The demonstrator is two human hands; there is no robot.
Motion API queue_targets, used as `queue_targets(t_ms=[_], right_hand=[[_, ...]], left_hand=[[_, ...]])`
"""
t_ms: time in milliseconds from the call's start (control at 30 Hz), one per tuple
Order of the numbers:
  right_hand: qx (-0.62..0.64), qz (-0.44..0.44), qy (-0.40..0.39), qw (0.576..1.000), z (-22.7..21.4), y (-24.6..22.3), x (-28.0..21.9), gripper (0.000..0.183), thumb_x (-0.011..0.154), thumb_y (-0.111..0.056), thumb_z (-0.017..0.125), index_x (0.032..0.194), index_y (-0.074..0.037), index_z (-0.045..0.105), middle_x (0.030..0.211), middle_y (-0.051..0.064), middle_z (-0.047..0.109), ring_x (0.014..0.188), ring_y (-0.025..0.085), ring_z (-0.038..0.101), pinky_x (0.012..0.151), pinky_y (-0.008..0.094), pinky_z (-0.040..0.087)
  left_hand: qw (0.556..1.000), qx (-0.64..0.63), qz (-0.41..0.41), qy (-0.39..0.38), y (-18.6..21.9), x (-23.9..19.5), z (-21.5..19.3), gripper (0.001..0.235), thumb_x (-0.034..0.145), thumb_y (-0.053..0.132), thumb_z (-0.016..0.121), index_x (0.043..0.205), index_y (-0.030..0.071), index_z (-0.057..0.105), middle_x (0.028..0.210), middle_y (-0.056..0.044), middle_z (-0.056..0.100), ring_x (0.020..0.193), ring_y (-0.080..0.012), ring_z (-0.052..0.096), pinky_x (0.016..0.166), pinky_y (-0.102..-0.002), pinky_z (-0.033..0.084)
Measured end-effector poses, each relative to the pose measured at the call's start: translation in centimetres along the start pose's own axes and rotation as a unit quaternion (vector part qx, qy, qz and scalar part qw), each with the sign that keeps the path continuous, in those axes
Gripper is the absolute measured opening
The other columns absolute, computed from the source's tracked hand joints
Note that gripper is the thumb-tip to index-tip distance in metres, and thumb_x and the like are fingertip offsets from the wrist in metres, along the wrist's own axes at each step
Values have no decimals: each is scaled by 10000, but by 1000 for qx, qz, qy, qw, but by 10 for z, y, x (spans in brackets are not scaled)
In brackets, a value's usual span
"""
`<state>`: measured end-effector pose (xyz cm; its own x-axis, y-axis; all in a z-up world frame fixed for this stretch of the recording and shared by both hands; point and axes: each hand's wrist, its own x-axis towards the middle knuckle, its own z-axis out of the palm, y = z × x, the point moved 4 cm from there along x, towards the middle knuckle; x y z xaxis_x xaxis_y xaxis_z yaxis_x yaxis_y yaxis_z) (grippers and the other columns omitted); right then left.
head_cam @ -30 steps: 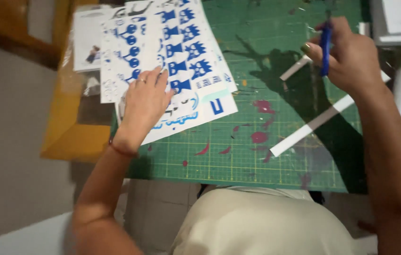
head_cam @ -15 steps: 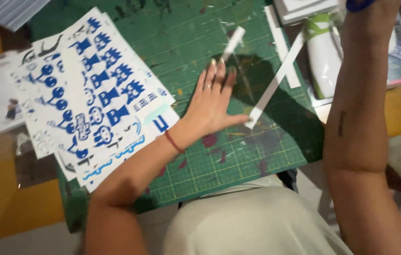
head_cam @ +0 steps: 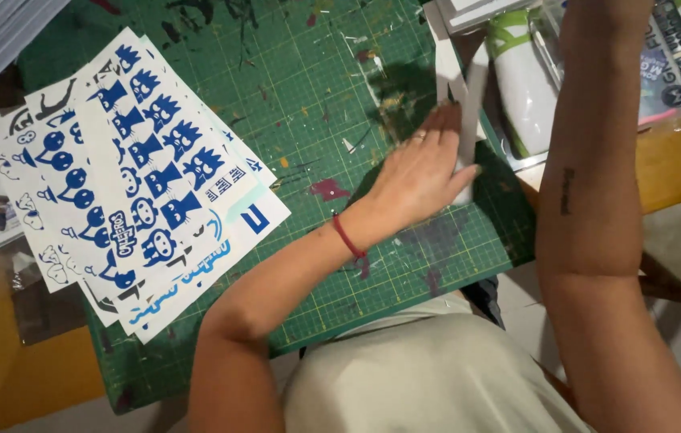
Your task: Cutting out individual vinyl stickers from printed sheets using scissors on a cutting mat
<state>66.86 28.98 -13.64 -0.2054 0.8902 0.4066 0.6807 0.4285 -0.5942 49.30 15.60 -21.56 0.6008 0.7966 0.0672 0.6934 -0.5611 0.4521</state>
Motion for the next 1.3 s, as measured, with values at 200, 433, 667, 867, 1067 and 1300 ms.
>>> queue_targets(t_ms=[200, 433, 667, 867, 1067, 1300], right_hand=[[-79, 23, -72, 994, 17, -23, 4, 444, 1138, -428, 745, 1343, -52, 633, 1197, 238, 731, 992, 447, 679, 774, 568, 538], [-158, 15, -169, 973, 11, -102, 10, 611, 1092, -582, 790, 1391, -66, 657, 1205, 267, 764, 963, 520, 712, 700, 606, 511], [-295, -75, -240, 922, 32, -102, -2, 993, 854, -454, 856, 1646, -38, 426, 1569, 289, 511, 1342, 505, 543, 914, 713, 579], [-297, 27, -400, 866, 42, -102, -5, 1217, 812, -539, 752, 1737, -104, 92, 1817, 177, 85, 1656, 391, 123, 1273, 700, 186], [-287, 38, -439, 851, 53, -120, -6, 1044, 857, -382, 790, 1675, -128, 191, 1738, 231, 202, 1535, 499, 342, 1185, 834, 276], [-304, 48, -466, 830, 45, -131, 28, 1038, 922, -653, 605, 1730, -212, 126, 1749, 155, 196, 1555, 412, 281, 1241, 674, 292]], left_hand=[[998, 7, 57, 34, -24, -4, -20, 738, 1004, 597, 618, 1329, -66, 585, 1226, -332, 678, 1193, -558, 669, 1039, -631, 514], [977, 206, 49, 36, -26, -76, -88, 828, 1045, 575, 655, 1643, 50, 426, 1693, -166, 460, 1614, -363, 343, 1303, -588, 286], [969, 222, -104, -30, -70, -212, -148, 918, 1044, 673, 585, 1686, 66, 337, 1785, -198, 226, 1639, -396, 221, 1287, -674, 194], [947, 211, -239, -39, -118, -268, -169, 969, 1048, 666, 519, 1728, 60, 188, 1807, -185, 117, 1651, -354, 103, 1304, -626, 111], [957, 195, -212, 23, -129, -253, -177, 896, 1070, 611, 526, 1714, 44, 270, 1801, -176, 210, 1654, -365, 162, 1301, -642, 68], [956, 206, -210, -14, -146, -247, -161, 1043, 1004, 745, 551, 1728, 69, 223, 1818, -177, 95, 1664, -386, 61, 1274, -692, 45]])
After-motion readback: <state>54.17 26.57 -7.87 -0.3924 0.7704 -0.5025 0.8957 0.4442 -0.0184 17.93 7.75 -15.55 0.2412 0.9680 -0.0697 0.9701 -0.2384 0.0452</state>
